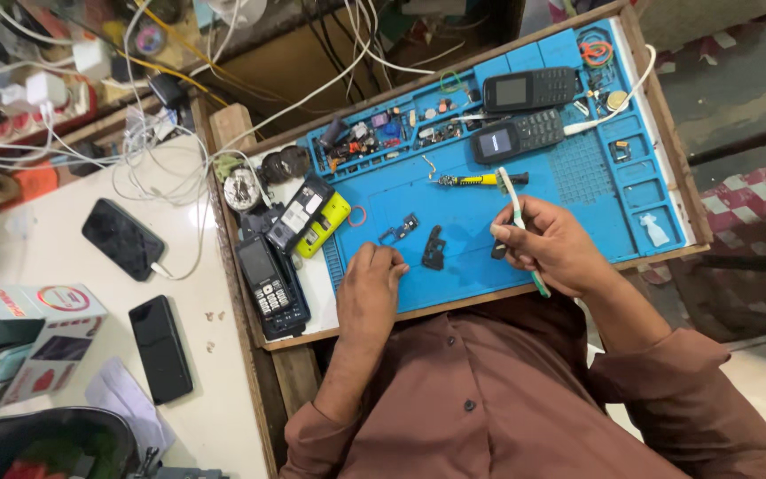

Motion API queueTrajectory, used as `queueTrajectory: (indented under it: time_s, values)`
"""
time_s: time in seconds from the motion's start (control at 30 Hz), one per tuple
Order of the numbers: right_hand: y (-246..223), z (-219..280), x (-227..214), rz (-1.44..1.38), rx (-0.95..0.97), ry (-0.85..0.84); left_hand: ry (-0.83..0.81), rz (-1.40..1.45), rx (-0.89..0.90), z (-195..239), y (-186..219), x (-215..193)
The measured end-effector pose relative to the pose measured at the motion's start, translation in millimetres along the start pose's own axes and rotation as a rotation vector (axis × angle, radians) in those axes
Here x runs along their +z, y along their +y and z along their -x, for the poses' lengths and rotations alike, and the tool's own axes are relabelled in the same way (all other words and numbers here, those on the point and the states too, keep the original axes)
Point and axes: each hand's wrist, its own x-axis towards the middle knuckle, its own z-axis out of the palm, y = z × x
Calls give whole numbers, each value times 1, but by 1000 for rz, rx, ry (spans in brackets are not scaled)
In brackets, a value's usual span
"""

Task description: The person cleans small electronic components on a blue work mat using a toothbrush and a precision screwdriver. They scrub the components and use the screwdriver to adjust or scrape parts of the circuit board.

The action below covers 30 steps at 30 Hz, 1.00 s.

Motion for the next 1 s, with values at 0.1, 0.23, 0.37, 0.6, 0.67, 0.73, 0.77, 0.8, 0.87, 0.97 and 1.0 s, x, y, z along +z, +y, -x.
queueTrajectory:
  time_s: [0.1, 0.23, 0.37, 0.6, 0.67, 0.73, 0.77, 0.8, 0.87, 0.97, 1.0]
  values:
    - [0, -3, 0, 30, 4, 8, -36, 36, -3, -4, -4, -1]
    - [0, 0, 2, 37, 6, 11, -36, 26, 25, -3, -3, -2]
    - [-4, -3, 3, 40, -1, -3, -27, 18, 45, -2, -4, 1]
    - [-6, 0, 6, 138, 27, 49, -42, 149, 78, -3, -14, -5]
    - [-6, 1, 4, 135, 12, 21, -61, 203, 50, -19, -20, -11]
    - [-7, 0, 3, 99, 20, 12, -59, 221, 13, -41, -22, -16]
    - [-7, 0, 2, 80, 23, 6, -42, 233, 22, -52, -19, -16]
    - [-6, 0, 3, 74, 22, 2, -20, 242, 40, -66, -18, -16]
    - [-4, 2, 4, 68, 18, -5, 18, 346, 130, -95, -8, -7]
    - [-6, 0, 4, 43, 22, 2, 53, 407, 226, -149, 7, 14]
    - [-6, 0, 4, 47, 18, -1, 65, 403, 223, -164, 10, 21]
